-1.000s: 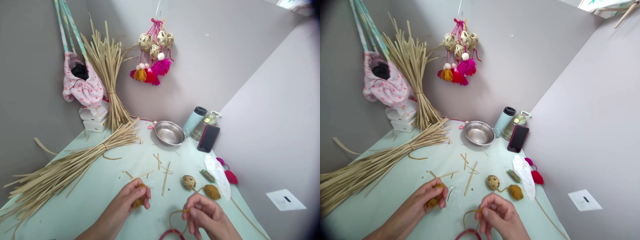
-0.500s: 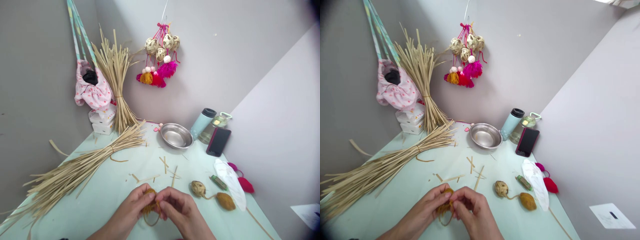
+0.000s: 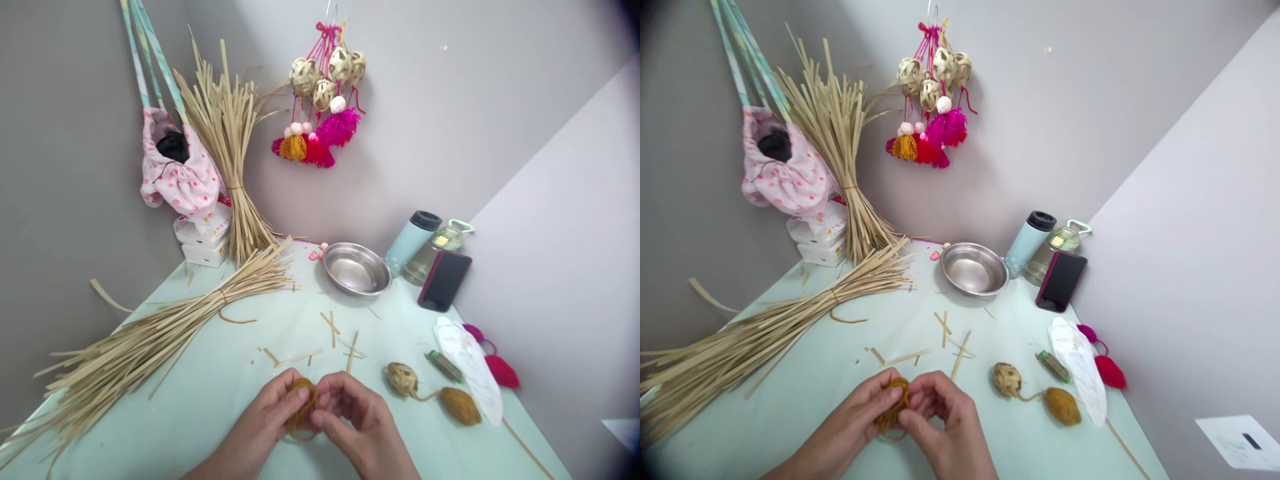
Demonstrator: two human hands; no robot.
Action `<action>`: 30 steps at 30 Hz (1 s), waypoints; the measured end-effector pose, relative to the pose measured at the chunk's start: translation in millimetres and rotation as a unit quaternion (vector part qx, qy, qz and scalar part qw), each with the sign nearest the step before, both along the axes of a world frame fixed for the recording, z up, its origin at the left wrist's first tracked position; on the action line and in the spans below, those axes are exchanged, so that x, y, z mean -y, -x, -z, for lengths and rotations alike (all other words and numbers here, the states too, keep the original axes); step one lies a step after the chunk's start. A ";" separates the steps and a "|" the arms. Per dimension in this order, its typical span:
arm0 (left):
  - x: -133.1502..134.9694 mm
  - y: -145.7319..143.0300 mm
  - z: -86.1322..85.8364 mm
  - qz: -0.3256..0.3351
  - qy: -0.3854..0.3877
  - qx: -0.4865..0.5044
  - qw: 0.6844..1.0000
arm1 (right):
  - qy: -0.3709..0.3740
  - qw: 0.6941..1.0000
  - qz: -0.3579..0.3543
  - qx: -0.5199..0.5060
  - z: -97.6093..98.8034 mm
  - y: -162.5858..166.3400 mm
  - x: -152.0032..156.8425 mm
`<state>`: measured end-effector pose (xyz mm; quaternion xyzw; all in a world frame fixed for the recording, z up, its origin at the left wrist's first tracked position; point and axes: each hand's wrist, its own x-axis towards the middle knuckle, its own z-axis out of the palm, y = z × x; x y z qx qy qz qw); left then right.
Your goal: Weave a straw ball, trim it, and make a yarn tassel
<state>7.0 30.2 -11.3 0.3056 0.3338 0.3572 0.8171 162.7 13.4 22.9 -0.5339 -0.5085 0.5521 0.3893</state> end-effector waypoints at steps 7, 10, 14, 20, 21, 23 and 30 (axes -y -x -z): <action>-1.3 0.4 -0.1 0.012 -0.010 0.019 1.000 | 0.034 0.997 -0.044 -0.059 -5.2 -11.0 1.7; -1.4 1.6 -3.8 0.016 -0.017 0.024 0.999 | 0.107 0.983 -0.123 -0.080 -8.8 -16.7 3.7; -0.8 1.7 -7.0 0.016 -0.001 0.015 1.000 | -0.004 0.991 -0.091 0.094 -8.1 -14.3 7.0; 0.1 -1.2 -2.2 0.021 -0.030 -0.014 0.999 | -0.162 0.953 -0.087 0.242 -6.3 -7.9 9.3; 0.4 -1.6 -1.8 0.026 -0.033 -0.018 0.999 | -0.179 0.946 -0.087 0.254 -5.7 -7.7 9.3; 0.9 -2.1 -2.0 0.039 -0.039 -0.022 0.998 | -0.207 0.932 -0.088 0.283 -3.9 -7.8 9.3; -1.0 1.4 -3.5 0.071 -0.122 -0.099 0.985 | -0.223 0.919 -0.090 0.313 1.6 -7.7 9.4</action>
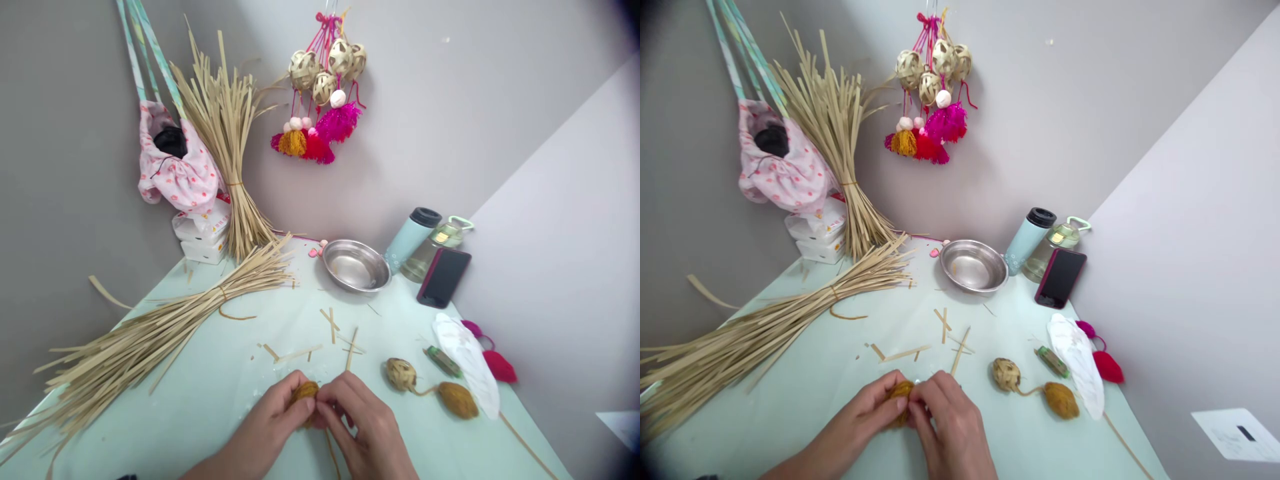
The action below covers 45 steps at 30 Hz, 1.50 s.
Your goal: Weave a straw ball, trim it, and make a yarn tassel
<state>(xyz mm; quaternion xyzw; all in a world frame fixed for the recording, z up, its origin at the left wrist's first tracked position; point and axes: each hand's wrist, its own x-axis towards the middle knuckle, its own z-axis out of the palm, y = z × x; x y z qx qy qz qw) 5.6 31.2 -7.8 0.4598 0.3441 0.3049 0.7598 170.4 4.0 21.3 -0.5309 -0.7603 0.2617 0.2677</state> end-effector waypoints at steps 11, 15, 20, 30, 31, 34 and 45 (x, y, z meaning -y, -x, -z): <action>1.6 1.6 2.8 0.016 -0.060 -0.025 0.998 | 0.132 0.978 0.036 -0.158 -8.0 -3.5 -6.0; 2.1 -0.6 2.1 0.010 -0.064 -0.013 0.998 | 0.167 0.969 0.034 -0.180 -6.2 -1.1 -7.2; 5.4 -1.9 3.3 0.009 -0.100 -0.067 0.993 | 0.171 0.964 0.070 -0.191 -3.7 3.3 -7.0; 4.9 0.5 2.0 0.023 -0.044 -0.088 0.995 | 0.294 0.891 0.055 -0.343 10.2 1.4 -8.8; 5.0 0.9 3.5 0.021 -0.039 -0.086 0.995 | 0.298 0.886 0.053 -0.352 12.5 1.2 -9.0; 5.8 1.7 9.4 0.011 -0.021 -0.067 0.998 | 0.309 0.878 0.052 -0.361 15.1 1.8 -9.3; 4.5 1.7 10.0 0.041 -0.036 -0.067 0.996 | 0.260 0.932 0.083 -0.239 3.6 6.4 -7.5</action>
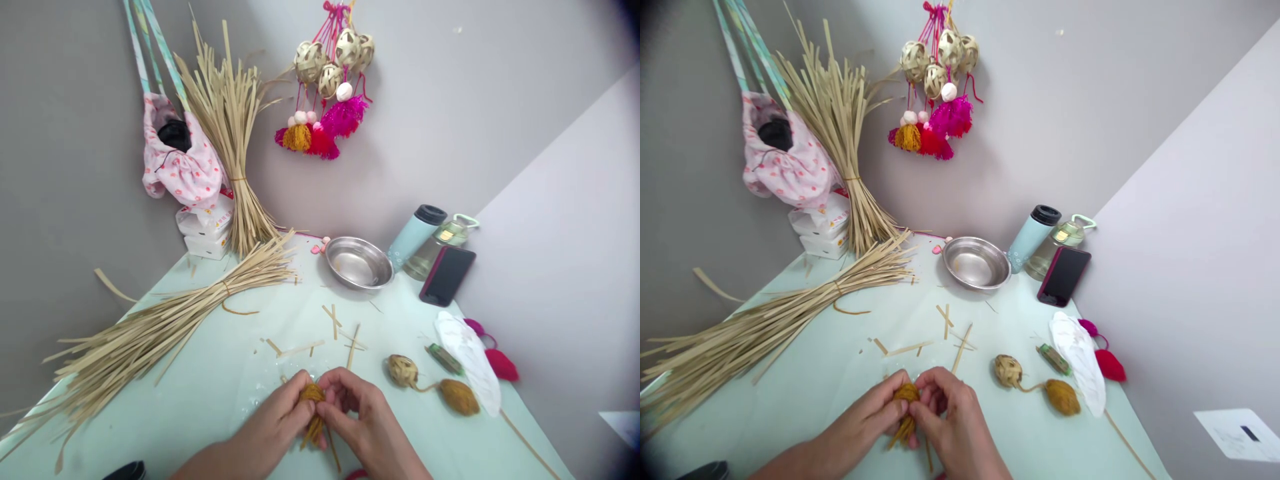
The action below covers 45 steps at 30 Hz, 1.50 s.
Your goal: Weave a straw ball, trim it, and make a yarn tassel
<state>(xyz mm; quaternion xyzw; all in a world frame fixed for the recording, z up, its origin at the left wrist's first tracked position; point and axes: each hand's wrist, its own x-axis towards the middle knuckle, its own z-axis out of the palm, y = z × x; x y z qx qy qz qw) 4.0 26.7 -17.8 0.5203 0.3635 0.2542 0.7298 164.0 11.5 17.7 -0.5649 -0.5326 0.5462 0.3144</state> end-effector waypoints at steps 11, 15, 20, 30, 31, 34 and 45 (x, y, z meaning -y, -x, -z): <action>-0.4 -1.8 -7.5 0.014 -0.037 0.037 0.999 | -0.009 0.998 0.007 -0.067 -7.2 -8.7 -3.7; 1.5 -3.3 -4.8 0.001 -0.040 0.037 0.999 | 0.039 0.992 0.032 -0.117 -2.8 -6.4 -5.7; 3.1 -4.5 1.7 -0.013 -0.046 0.026 0.999 | 0.070 0.986 0.031 -0.151 3.9 -6.1 -6.7; 4.1 -6.0 13.4 -0.043 -0.045 0.004 0.998 | -0.022 0.999 0.026 -0.006 3.7 -7.6 0.1; 4.3 -5.8 14.4 -0.043 -0.043 0.004 0.998 | -0.037 0.999 0.025 0.012 3.2 -7.8 0.8; 4.5 -5.5 14.6 -0.039 -0.032 0.019 0.999 | -0.052 0.998 0.022 0.012 1.5 -9.0 0.7; 2.5 -11.4 11.8 -0.026 0.022 0.133 0.991 | 0.060 0.985 -0.002 -0.159 -6.4 -13.5 -5.0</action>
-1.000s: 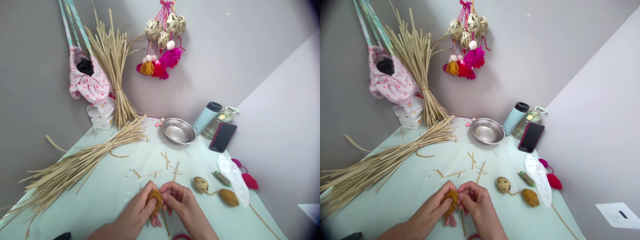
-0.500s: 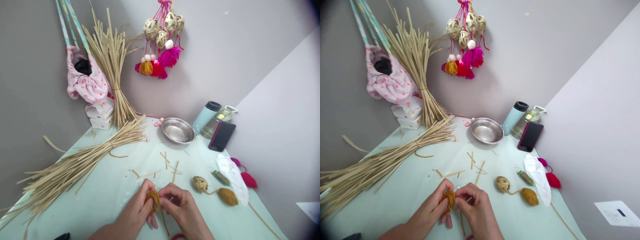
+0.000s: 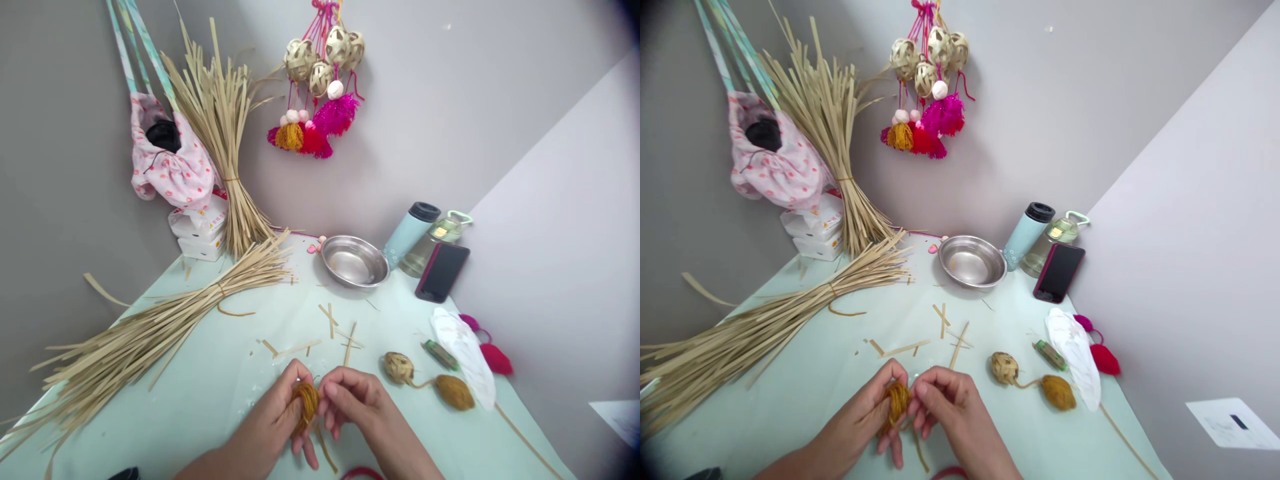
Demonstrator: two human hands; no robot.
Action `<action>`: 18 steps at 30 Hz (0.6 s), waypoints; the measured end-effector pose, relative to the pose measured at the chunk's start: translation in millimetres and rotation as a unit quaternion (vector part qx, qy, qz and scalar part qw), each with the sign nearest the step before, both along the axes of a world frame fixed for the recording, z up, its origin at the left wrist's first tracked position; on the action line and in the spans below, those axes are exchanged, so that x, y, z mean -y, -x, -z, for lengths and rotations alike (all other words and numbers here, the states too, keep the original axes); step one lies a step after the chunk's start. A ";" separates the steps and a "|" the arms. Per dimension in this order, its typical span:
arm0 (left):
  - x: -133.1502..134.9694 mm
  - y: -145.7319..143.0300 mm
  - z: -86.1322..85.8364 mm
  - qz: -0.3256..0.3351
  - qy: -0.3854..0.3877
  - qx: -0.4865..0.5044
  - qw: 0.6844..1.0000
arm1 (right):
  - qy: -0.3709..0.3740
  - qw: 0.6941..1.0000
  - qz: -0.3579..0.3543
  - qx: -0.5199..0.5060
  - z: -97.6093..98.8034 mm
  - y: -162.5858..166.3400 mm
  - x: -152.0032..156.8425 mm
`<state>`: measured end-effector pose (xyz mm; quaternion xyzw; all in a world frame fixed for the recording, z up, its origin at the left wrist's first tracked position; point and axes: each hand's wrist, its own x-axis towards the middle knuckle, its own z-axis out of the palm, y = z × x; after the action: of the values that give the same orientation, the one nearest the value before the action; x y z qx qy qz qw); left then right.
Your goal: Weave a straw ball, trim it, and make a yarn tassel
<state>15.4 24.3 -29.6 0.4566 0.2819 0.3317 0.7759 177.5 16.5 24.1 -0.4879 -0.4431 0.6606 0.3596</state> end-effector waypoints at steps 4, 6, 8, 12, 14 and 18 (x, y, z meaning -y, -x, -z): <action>0.3 0.2 2.1 -0.004 -0.004 0.019 1.000 | -0.021 0.999 0.010 0.023 3.8 0.9 0.3; 0.6 0.5 2.8 -0.001 -0.004 0.025 1.000 | -0.045 0.998 0.023 0.039 5.0 2.1 1.7; 1.0 0.7 3.0 0.006 0.001 0.029 1.000 | -0.078 0.994 0.038 0.068 4.9 3.4 4.2; 1.8 0.9 1.3 0.016 0.005 0.032 0.999 | -0.138 0.982 0.037 0.124 2.9 4.9 8.9; 2.0 1.1 -0.8 0.019 0.004 0.030 0.999 | -0.156 0.977 0.035 0.140 2.5 5.1 9.7; 1.3 1.7 -4.2 0.019 0.009 0.021 1.000 | -0.172 0.973 0.033 0.153 1.9 4.9 8.9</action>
<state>13.7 23.0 -25.4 0.4477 0.2597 0.3238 0.7920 172.7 7.6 22.1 -0.5285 -0.5835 0.4797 0.3873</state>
